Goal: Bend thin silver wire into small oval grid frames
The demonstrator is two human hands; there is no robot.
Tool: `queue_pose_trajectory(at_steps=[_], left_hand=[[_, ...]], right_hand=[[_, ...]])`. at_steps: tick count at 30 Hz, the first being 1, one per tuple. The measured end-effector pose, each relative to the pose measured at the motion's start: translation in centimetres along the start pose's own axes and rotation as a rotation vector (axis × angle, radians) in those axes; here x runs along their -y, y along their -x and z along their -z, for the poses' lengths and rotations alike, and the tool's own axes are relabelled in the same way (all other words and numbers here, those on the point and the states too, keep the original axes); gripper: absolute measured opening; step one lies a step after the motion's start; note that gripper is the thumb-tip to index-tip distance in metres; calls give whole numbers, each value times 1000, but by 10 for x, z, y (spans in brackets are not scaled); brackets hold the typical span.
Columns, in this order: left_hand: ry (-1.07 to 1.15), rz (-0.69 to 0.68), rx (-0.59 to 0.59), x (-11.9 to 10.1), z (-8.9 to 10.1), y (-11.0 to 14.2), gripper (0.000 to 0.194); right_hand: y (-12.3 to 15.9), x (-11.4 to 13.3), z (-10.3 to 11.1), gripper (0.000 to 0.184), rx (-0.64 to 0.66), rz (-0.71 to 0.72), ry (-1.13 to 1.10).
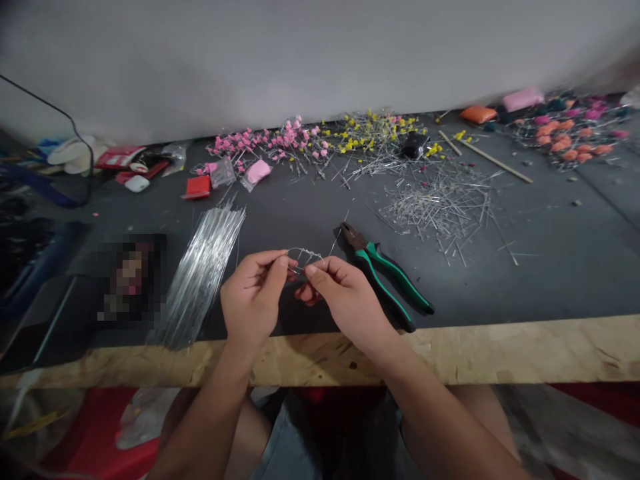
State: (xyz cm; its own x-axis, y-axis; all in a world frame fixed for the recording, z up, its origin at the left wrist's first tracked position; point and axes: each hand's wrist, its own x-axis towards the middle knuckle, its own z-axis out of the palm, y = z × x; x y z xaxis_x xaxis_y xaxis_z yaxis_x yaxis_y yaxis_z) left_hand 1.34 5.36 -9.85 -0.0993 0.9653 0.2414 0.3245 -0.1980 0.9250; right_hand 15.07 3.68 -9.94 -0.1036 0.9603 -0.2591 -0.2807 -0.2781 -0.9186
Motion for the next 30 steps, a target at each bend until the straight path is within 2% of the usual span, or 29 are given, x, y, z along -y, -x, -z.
queue_pose_trajectory(at_steps=[4,9,15,22,30], left_hand=[[199,169,57,-4,0,-3,14],[310,287,77,-4,0,-3,20],[315,255,91,-1,1,-4,14],[502,346,136,1,3,-7,11],[548,356,144,1,2,-7,9]], right_hand=[[0,2,0,20,-7,3,8],[0,2,-1,20,-23,4,24],[1,3,-2,21,-32,4,47],[2,5,-4,20,-19,21,57],[2,3,-1,21,-9,44,82]])
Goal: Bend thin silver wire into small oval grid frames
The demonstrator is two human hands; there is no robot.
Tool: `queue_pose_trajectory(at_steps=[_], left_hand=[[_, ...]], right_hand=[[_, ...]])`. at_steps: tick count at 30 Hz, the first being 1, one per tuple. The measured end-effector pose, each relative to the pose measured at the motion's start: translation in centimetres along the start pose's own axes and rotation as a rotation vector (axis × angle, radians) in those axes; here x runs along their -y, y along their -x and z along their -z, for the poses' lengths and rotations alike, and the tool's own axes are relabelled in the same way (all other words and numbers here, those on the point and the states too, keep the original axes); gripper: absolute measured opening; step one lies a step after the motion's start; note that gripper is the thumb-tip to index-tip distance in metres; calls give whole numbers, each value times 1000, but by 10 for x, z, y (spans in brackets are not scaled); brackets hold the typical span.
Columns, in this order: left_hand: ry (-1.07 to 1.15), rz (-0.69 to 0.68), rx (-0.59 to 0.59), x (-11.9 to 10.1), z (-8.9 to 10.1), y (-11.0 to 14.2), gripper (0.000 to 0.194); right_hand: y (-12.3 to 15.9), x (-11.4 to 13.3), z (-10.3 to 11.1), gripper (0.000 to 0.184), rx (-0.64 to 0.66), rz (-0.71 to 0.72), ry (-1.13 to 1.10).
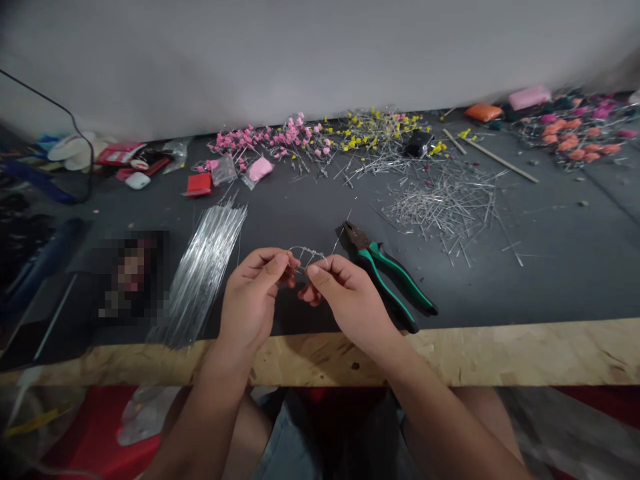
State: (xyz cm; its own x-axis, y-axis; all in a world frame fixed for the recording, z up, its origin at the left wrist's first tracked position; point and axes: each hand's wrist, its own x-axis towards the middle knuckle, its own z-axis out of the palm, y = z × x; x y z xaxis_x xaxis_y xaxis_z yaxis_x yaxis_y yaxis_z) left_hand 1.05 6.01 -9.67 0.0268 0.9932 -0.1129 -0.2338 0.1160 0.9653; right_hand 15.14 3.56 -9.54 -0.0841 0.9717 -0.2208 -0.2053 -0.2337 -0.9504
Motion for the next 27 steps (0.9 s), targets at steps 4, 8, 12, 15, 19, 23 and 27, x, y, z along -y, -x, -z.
queue_pose_trajectory(at_steps=[4,8,12,15,19,23,27], left_hand=[[93,80,23,-4,-1,-1,7],[174,176,60,-6,1,-2,8],[215,233,96,-7,4,-2,10],[223,255,120,-6,5,-3,12],[218,246,109,-6,3,-2,11],[208,220,75,-7,-1,0,12],[178,204,72,-7,-2,1,12]], right_hand=[[1,1,-1,20,4,12,5],[1,1,-1,20,6,13,0],[2,1,-1,20,22,29,13],[2,2,0,20,31,46,7],[1,1,0,20,24,26,-15],[-1,0,0,19,4,1,-16],[-1,-1,0,20,-1,1,-11]])
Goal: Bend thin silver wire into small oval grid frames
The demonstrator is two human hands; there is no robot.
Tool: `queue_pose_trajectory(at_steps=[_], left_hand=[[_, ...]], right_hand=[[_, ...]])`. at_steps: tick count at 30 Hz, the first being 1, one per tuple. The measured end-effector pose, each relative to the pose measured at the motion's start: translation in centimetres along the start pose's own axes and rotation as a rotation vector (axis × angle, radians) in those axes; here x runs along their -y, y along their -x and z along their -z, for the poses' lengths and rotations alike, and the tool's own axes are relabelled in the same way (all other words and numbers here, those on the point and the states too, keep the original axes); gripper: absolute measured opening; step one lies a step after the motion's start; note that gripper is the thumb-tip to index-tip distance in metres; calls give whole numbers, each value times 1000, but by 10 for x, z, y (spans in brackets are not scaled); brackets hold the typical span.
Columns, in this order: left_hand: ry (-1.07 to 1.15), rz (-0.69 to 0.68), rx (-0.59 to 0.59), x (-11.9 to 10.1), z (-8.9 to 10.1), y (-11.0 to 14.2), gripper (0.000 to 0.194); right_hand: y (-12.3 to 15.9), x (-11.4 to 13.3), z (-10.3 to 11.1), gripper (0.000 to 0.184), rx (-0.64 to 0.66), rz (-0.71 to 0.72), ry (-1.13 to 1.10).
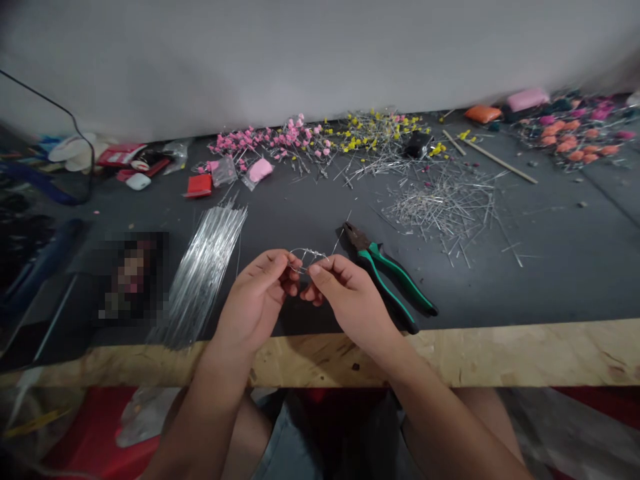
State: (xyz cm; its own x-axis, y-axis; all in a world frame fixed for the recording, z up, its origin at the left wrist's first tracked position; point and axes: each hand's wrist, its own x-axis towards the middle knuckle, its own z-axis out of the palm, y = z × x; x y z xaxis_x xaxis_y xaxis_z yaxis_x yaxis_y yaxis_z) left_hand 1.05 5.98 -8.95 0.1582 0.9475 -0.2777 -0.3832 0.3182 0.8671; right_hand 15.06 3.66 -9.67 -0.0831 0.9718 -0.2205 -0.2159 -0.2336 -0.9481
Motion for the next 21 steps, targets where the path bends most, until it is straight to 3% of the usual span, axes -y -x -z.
queue_pose_trajectory(at_steps=[12,21], left_hand=[[-66,-62,-23,2,1,0,14],[40,3,27,2,3,-2,16]], right_hand=[[1,2,-2,19,-17,-17,24],[3,3,-3,17,2,5,28]])
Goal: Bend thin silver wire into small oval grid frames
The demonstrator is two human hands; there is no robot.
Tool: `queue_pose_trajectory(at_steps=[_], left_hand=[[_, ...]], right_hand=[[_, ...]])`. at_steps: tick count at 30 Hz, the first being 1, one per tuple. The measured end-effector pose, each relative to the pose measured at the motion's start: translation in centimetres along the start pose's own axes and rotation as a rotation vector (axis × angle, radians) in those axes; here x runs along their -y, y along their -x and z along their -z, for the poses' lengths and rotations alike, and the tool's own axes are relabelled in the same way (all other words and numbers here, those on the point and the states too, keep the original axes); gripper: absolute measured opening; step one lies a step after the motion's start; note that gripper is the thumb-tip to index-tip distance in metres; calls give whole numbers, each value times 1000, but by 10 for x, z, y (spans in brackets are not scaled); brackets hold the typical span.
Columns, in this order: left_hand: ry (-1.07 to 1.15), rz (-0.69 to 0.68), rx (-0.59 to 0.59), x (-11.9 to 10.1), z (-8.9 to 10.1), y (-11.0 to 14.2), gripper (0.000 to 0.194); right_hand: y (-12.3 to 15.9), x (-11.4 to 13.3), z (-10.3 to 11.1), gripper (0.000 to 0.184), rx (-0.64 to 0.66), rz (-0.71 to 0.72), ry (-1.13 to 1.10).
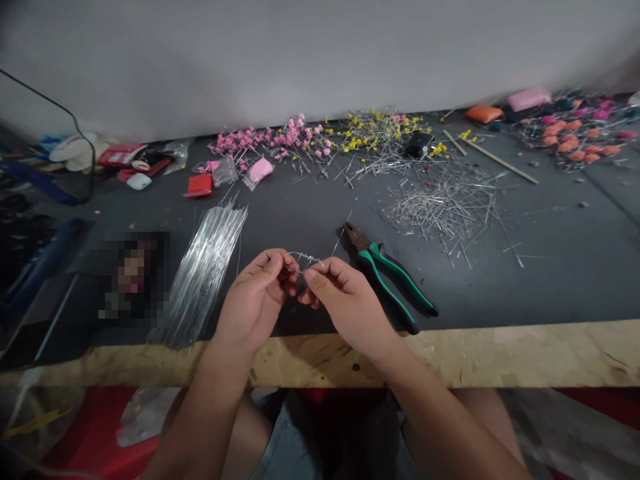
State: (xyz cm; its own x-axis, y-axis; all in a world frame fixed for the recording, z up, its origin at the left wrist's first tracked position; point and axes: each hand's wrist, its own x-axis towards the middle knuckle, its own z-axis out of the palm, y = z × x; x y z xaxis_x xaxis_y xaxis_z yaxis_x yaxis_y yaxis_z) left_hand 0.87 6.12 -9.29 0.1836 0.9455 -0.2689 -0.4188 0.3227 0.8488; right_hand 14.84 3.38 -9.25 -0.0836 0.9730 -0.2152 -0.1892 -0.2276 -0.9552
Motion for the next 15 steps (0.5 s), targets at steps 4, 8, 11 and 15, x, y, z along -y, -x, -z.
queue_pose_trajectory(at_steps=[4,8,11,15], left_hand=[[44,6,8,1,0,-1,15],[17,3,-7,1,-1,0,14],[21,8,1,1,-1,0,15],[68,48,42,0,2,-1,16]], right_hand=[[-1,-1,0,18,15,11,-4],[-3,-2,1,18,3,17,5],[-3,-2,1,18,4,15,2],[-2,-3,1,18,15,23,-15]])
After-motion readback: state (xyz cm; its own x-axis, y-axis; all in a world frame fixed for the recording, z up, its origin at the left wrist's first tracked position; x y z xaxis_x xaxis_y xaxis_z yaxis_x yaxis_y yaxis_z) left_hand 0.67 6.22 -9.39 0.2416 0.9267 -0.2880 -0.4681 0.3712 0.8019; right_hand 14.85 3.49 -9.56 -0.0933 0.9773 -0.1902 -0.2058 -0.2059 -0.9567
